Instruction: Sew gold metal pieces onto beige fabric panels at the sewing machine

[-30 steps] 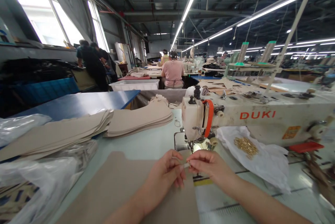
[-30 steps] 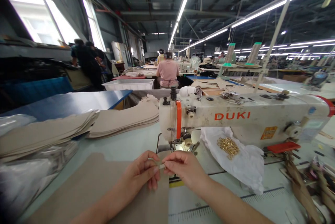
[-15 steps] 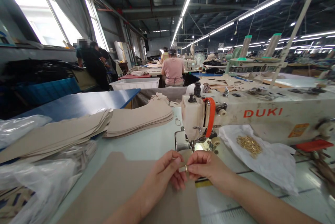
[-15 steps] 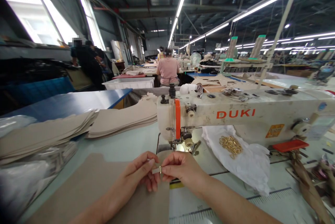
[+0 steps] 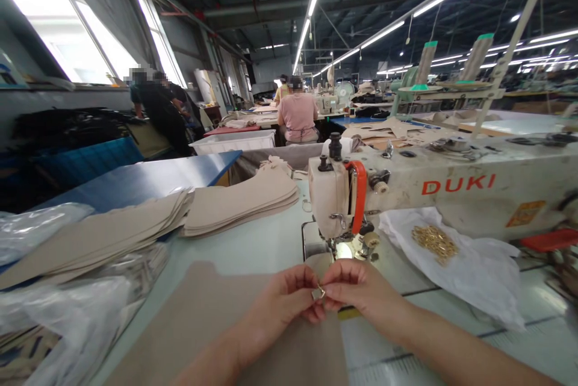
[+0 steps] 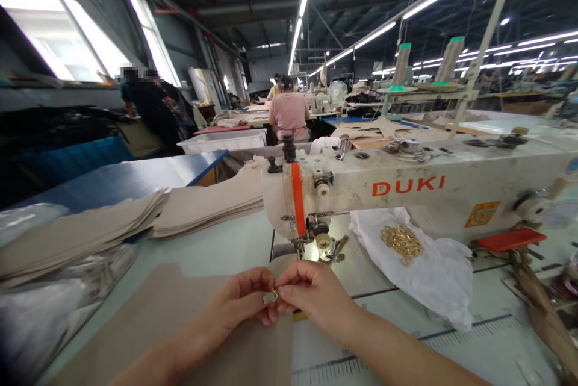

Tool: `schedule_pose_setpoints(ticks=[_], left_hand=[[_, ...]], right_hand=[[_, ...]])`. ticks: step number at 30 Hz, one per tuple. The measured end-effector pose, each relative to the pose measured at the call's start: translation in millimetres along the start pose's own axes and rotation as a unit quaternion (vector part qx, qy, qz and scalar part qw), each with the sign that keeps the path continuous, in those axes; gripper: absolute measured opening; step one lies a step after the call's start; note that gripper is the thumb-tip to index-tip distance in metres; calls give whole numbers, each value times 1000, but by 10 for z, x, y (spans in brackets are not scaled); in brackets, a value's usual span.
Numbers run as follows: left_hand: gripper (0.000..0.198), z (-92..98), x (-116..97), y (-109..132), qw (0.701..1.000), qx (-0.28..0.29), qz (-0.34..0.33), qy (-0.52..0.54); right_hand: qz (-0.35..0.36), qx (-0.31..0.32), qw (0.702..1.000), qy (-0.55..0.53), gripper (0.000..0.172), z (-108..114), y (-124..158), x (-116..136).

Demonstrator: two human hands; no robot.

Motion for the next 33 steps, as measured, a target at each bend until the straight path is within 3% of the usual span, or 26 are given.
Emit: schedule_pose_setpoints(ticks=[5,9,16,20,25,28,33], left_hand=[[3,45,-60,33,988,-22,-68,-136],[7,92,-91,66,962,-60,-98,-247],[9,118,-100,58,968,-87,-111,-209],[2,129,-131,36,984,-97,-101,-109],[16,77,-153,34,996,-71,-42,16],[17,70,-160,52,997,-72,-23,34],[12,79,-156,66,995,-92,-30,19]], right_hand=[[73,-12,994,83,21,-58,114,131],[102,-46,970,216,20,-59,164,193],[187,-65,918,344,15,-105,248,420],[186,-61,932,305,9,-78,228,419],[100,-55,985,125,5,13,117,210],[68,-43,994,73,9,10,86,121],[67,-46,994,73,10,-24,107,134]])
Point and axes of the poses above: each hand's wrist, its own y-axis away from the middle knuckle, its own z-axis out of the back of the hand, x = y × z, the point moved 8 cm from there along -y, towards the middle knuckle
